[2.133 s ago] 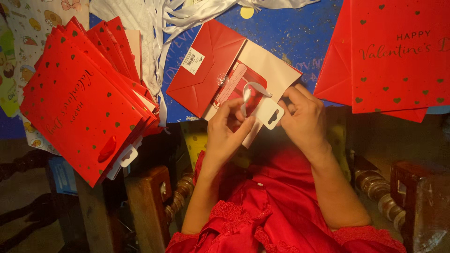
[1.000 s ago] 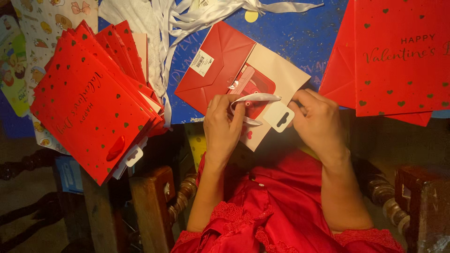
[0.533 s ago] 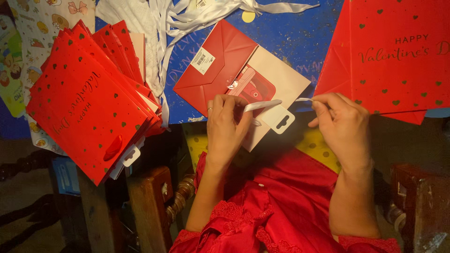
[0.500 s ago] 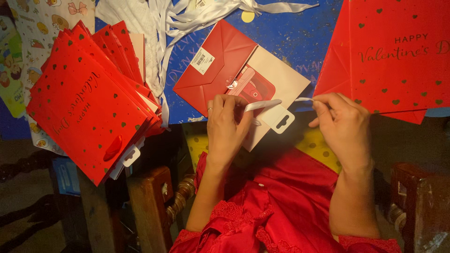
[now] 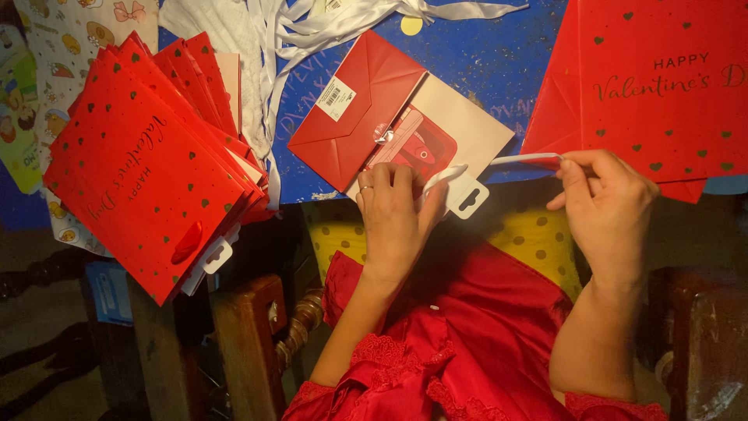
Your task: The person assembles red Valentine's Day gift bags by folding and taping the bottom flaps, inserting white ribbons through the handles, and tying them into bows. They handle multiple bags and gift boxes, stacking completed items on the table.
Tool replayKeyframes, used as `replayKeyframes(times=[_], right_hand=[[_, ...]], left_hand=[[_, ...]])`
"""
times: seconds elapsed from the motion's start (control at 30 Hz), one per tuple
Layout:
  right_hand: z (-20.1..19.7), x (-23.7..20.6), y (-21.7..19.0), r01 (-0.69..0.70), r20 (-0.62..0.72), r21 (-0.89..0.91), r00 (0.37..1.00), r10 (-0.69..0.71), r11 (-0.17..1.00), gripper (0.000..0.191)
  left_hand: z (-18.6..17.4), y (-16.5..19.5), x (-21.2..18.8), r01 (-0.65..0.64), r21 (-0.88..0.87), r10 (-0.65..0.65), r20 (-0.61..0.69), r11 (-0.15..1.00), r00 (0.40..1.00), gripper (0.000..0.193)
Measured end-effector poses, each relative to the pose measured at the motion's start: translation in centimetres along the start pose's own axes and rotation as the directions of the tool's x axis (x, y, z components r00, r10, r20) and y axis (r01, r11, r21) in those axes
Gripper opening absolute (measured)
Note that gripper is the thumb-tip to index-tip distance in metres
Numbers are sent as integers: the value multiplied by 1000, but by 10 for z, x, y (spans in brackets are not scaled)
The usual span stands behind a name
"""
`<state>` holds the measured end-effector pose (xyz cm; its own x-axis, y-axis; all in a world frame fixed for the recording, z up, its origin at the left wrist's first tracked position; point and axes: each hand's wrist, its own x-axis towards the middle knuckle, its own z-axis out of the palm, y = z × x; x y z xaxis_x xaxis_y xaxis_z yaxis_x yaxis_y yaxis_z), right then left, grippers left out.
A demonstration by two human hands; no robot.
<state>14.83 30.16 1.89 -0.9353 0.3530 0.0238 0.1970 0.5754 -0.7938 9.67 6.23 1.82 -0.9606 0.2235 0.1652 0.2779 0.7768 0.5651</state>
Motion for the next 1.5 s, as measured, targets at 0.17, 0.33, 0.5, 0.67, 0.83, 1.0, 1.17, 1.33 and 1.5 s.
replayKeyframes(times=[0.17, 0.33, 0.5, 0.67, 0.83, 1.0, 1.17, 1.33, 1.5], right_hand=[[-2, -1, 6, 10, -34, 14, 999, -10, 1000, 13], [-3, -2, 11, 18, -70, 81, 997, -12, 997, 13], [3, -4, 17, 43, -117, 273, 993, -11, 961, 13], [10, -2, 17, 83, -134, 511, 991, -17, 855, 13], [27, -8, -2, 75, -56, 874, 997, -54, 480, 9], [46, -14, -35, -150, 207, 967, 933, -293, 206, 10], [58, -18, -66, 271, 368, 553, 769, -523, 788, 15], [68, -12, -63, 238, 620, 167, 729, -290, 957, 22], [75, -8, -62, 672, 610, -72, 614, -501, 737, 15]], left_hand=[[-1, -3, -3, -4, -37, 4, 13, 999, 1000, 33], [1, -3, -2, 9, -12, -9, 35, 1000, 999, 29], [-11, 1, -2, -42, -38, 46, 96, 998, 994, 52], [-28, -3, -6, -75, -126, 98, 185, 989, 978, 58], [-36, -17, -6, 66, -353, 2, 188, 933, 982, 26], [-45, -13, -11, 148, -455, -97, 134, 878, 986, 11], [-70, -1, -11, -1, -381, -8, -23, 925, 1000, 9], [-101, 16, -19, -183, -173, 151, -183, 968, 971, 14], [-124, 24, -27, -198, -51, 171, -330, 979, 928, 19]])
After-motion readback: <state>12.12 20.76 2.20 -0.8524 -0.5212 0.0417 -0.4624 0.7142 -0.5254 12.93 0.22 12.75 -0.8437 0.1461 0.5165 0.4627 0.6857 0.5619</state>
